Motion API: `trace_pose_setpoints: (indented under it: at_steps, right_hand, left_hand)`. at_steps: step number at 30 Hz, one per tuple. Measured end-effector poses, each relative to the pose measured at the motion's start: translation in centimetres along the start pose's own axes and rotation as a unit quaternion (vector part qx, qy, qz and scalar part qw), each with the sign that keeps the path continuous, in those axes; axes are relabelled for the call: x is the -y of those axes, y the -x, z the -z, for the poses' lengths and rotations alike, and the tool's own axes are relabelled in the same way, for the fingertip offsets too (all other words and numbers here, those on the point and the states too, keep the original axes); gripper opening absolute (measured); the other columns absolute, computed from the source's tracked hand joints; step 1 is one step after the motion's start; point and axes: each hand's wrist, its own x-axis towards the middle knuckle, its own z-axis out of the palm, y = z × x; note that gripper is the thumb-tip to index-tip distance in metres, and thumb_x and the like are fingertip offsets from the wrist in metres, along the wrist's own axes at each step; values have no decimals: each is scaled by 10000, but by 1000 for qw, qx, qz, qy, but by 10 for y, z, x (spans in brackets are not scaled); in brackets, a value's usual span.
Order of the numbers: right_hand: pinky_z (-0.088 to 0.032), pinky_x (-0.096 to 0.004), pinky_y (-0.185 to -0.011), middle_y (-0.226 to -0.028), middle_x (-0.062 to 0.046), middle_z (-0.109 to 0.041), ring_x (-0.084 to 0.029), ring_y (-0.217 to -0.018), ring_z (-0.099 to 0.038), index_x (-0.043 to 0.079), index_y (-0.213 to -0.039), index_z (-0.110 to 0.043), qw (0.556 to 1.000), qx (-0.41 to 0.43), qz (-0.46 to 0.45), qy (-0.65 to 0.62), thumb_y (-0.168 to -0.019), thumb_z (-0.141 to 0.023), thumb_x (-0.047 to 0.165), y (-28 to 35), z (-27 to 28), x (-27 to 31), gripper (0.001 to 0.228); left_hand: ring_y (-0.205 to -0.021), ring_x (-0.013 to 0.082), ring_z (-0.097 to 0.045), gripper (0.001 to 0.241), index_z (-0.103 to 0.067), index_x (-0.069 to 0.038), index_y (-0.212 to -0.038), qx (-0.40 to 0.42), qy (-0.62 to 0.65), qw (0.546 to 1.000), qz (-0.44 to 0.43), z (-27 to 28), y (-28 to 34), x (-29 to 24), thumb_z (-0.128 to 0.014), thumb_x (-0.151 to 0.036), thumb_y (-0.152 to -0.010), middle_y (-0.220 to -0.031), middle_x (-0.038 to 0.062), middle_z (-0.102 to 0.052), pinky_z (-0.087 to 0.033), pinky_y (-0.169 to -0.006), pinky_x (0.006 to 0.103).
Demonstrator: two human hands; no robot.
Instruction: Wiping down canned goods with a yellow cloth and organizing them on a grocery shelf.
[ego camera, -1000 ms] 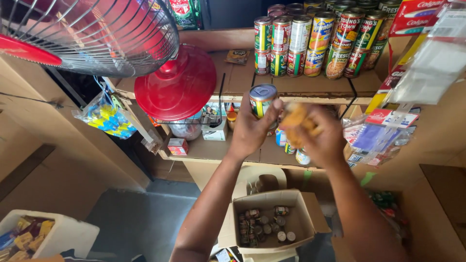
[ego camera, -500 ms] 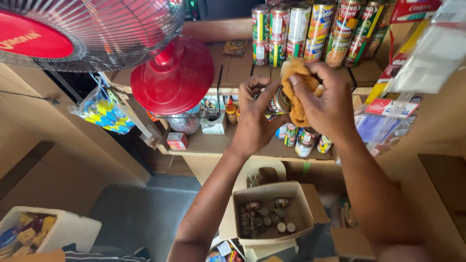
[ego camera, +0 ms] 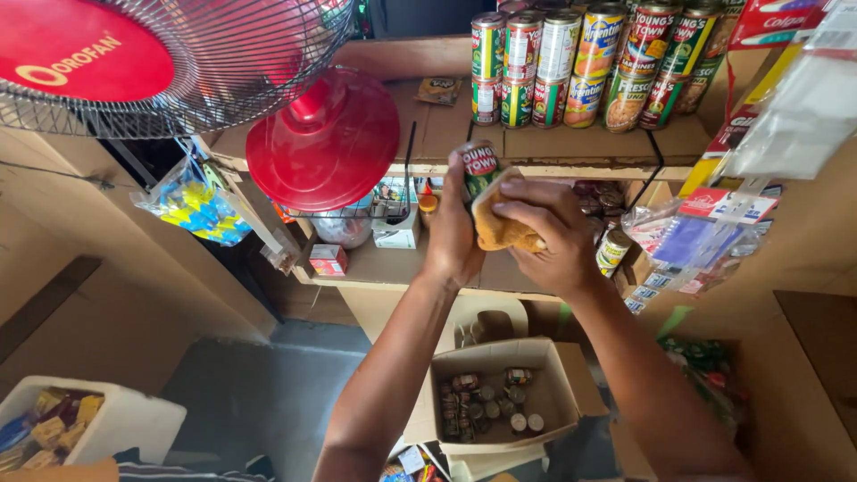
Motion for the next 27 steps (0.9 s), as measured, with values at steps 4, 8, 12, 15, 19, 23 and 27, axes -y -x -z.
trace_pose_setpoints:
  at_steps: [4, 8, 12, 15, 19, 23, 27]
  right_hand:
    - [-566, -418, -990, -1214, -107, -693, -300, -1143, -684, 56, -1135, -676, 999, -28, 3, 39, -772, -846, -54, 4, -1, -5, 416]
    - [-566, -366, -962, -1160, -107, -719, -210, -1076, -715, 41, -1150, -656, 979, 7, -146, -143, -882, -750, 33, 22, 6, -31, 284]
    - [-571, -331, -887, -1099, -106, -737, -149, -984, -687, 47, -1260, -666, 926, -44, -338, -163, -1000, -734, 148, -4, 23, -26, 287]
    - [-590, -345, -906, -1160, -102, -730, -206, -1034, -733, 49, -1298, -601, 950, -11, -286, -126, -1018, -688, 141, -27, 28, -3, 308]
    - [-555, -442, -1000, -1207, -187, -708, -383, -1138, -699, 16, -1266, -636, 993, 103, -48, 45, -817, -799, 50, -27, 18, 18, 479]
    - [-573, -388, -920, -1115, -154, -731, -292, -1047, -723, 36, -1198, -680, 985, 92, -142, 25, -887, -804, 125, -3, 12, -4, 346]
    - [-588, -367, -858, -1073, -107, -755, -204, -954, -735, 24, -1220, -682, 953, 24, -300, -44, -943, -734, 248, -15, 3, -47, 360]
  left_hand:
    - [-1068, 230, -677, 490, -531, -6, -1363, -37, -95, 995, 19, 7, 4, -2, -482, -431, -1123, -1188, 151, -671, -563, -933, 384]
    - [-1029, 178, -635, 541, -417, -85, -1458, -41, -305, 950, -60, -2, 10, -17, -677, -219, -1003, -1192, 114, -633, -549, -862, 354]
    - [-1134, 196, -630, 735, -397, -64, -1517, 1, -484, 859, -167, -17, 19, -19, -785, -103, -894, -1285, 126, -625, -536, -971, 350]
    - [-1264, 292, -627, 755, -462, -5, -1502, 21, -630, 733, -256, -12, 24, -11, -818, -35, -837, -1382, 175, -632, -508, -1081, 391]
    - [-1375, 367, -590, 705, -538, -55, -1436, 42, -668, 681, -296, 5, 25, 1, -844, -32, -801, -1414, 176, -642, -486, -1151, 413]
    - [-1281, 330, -650, 752, -515, -28, -1460, -2, -626, 743, -236, -1, 27, 1, -842, -80, -785, -1369, 196, -652, -515, -1084, 395]
    - [-1179, 321, -703, 723, -524, -32, -1430, -36, -611, 761, -214, 5, 5, -8, -855, -127, -794, -1269, 178, -697, -552, -996, 392]
